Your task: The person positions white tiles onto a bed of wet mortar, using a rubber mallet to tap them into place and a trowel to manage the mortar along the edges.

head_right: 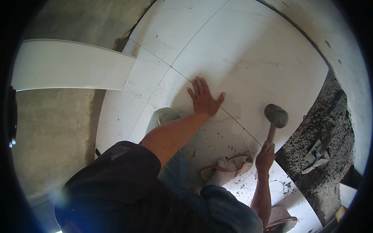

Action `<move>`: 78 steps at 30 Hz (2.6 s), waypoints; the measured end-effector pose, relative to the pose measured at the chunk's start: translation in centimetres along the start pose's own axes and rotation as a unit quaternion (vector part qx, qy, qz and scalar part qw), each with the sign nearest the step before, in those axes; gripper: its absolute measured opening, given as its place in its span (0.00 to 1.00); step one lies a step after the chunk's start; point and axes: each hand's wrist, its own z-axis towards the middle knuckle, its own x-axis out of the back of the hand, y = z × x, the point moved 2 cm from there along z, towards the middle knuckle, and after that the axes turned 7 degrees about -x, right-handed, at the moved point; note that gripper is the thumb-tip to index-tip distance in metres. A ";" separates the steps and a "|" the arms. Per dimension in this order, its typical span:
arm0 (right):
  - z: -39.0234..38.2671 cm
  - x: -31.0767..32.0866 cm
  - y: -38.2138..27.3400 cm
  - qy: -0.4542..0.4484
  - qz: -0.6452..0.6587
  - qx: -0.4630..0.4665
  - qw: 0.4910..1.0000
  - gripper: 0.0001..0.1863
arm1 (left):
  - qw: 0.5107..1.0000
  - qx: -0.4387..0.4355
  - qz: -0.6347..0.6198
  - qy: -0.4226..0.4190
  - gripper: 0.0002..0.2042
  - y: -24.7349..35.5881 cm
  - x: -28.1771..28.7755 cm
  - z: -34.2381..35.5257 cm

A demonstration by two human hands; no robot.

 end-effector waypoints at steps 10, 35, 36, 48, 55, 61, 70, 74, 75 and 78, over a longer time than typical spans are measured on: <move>2.2 0.9 1.9 0.019 0.103 -0.047 0.993 0.24 | 0.999 0.025 0.012 -0.023 0.52 -0.2 0.6 -0.5; 4.7 3.9 -1.3 -0.009 0.064 -0.032 0.997 0.30 | 1.000 0.022 0.007 -0.014 0.52 -0.2 0.9 0.2; 5.2 2.8 0.0 0.024 0.084 -0.026 0.996 0.29 | 1.000 0.019 0.002 -0.001 0.52 -0.4 0.7 0.2; 6.8 2.7 -2.3 -0.058 0.134 -0.053 0.988 0.25 | 0.997 0.039 0.028 -0.064 0.51 -0.9 1.8 -0.4; 7.2 3.0 -3.7 0.020 0.205 -0.088 0.975 0.27 | 0.998 0.033 0.028 -0.052 0.51 -0.2 0.9 -0.4; 7.2 3.2 -3.8 -0.041 0.169 -0.089 0.981 0.29 | 0.998 0.043 0.024 -0.046 0.50 -1.2 1.2 -0.3; 6.5 1.8 -0.7 -0.001 0.188 -0.125 0.974 0.29 | 0.968 -0.238 0.012 -0.078 0.46 5.2 -1.8 -4.4; 6.3 2.7 0.9 0.034 0.116 -0.061 0.991 0.29 | 0.958 -0.256 -0.013 -0.132 0.45 6.2 -0.6 -4.9; 5.0 2.7 0.1 0.021 0.218 -0.139 0.966 0.29 | 0.957 -0.249 -0.010 -0.146 0.45 5.7 -0.6 -5.0; 5.5 2.2 2.5 -0.014 0.039 -0.086 0.995 0.30 | 0.955 -0.256 -0.020 -0.148 0.48 6.6 -0.6 -4.8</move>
